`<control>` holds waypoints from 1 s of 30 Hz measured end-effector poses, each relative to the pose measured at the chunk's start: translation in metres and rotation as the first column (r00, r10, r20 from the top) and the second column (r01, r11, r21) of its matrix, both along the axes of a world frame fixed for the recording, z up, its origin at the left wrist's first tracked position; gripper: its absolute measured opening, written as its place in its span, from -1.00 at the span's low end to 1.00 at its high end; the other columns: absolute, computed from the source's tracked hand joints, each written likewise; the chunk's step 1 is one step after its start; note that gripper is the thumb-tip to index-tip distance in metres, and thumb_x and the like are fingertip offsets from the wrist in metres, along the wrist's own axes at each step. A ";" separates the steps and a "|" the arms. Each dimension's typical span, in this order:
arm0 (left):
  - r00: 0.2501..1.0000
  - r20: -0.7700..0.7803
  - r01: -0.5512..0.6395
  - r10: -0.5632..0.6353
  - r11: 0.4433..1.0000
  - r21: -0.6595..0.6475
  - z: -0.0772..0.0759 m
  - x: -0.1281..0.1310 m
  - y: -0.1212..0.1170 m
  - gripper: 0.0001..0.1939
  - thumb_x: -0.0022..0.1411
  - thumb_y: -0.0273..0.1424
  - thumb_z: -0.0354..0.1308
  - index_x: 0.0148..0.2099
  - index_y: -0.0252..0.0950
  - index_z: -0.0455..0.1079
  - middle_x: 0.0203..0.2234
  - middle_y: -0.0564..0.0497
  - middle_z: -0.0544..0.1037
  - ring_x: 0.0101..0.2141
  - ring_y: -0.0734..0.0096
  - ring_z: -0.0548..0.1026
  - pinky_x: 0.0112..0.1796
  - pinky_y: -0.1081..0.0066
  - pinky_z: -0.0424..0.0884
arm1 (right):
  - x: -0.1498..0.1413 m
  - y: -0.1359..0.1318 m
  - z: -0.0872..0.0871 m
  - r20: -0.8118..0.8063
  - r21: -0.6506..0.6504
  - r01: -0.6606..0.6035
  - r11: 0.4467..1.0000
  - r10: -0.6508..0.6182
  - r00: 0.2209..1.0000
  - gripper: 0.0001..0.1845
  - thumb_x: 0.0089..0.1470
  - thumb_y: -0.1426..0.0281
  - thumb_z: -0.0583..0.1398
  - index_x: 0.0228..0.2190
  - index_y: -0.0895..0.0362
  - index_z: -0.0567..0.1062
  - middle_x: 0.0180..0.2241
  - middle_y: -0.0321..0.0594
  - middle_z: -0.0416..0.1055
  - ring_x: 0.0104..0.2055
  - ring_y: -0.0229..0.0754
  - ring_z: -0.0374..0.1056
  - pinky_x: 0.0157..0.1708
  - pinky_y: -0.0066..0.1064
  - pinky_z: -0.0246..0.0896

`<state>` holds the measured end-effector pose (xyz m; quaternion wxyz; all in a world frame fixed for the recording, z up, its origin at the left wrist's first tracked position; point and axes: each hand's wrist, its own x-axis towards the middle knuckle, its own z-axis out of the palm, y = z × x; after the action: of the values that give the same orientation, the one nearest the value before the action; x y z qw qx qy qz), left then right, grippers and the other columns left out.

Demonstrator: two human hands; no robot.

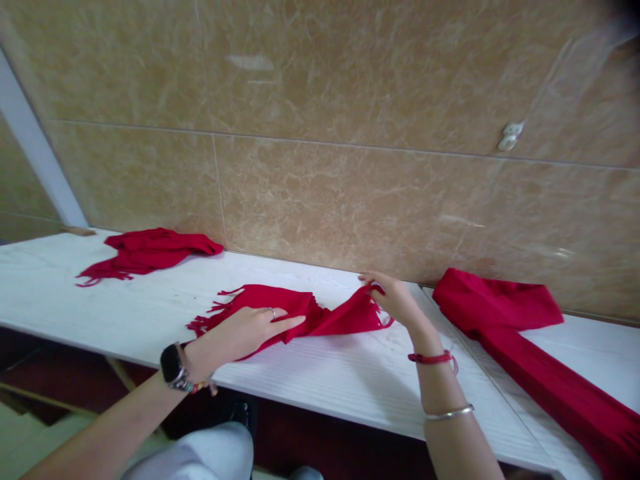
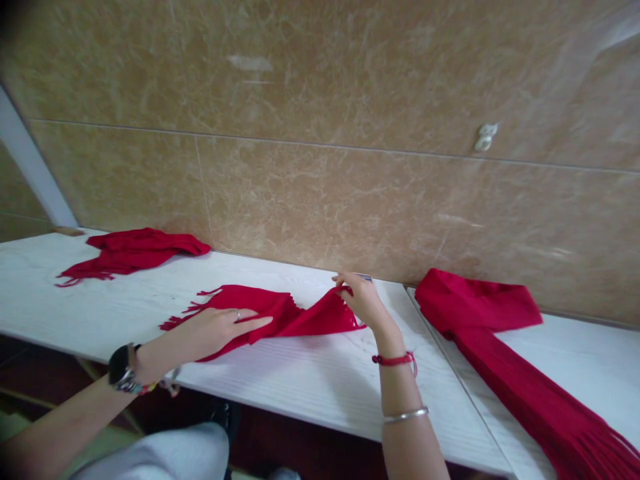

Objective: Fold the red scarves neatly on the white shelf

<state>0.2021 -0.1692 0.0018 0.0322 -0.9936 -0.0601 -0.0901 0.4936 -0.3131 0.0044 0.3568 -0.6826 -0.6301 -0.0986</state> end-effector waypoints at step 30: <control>0.862 -0.171 -0.498 0.477 0.860 -0.112 -0.024 0.068 -0.047 -0.50 0.03 -0.58 -0.03 0.04 -0.25 0.36 0.17 -0.37 0.06 0.02 -0.52 0.15 -0.28 -0.26 0.21 | -0.021 -0.042 -0.089 0.432 -0.377 0.520 0.767 -0.351 0.831 -0.57 0.19 0.35 -0.07 0.09 0.10 0.24 0.08 -0.01 0.22 0.10 -0.01 0.14 0.01 -0.08 0.07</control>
<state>0.2703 -0.2160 -0.0225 -0.0179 -0.9491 -0.3145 -0.0058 0.4729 -0.3551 -0.0851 0.0305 -0.8507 -0.5068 -0.1359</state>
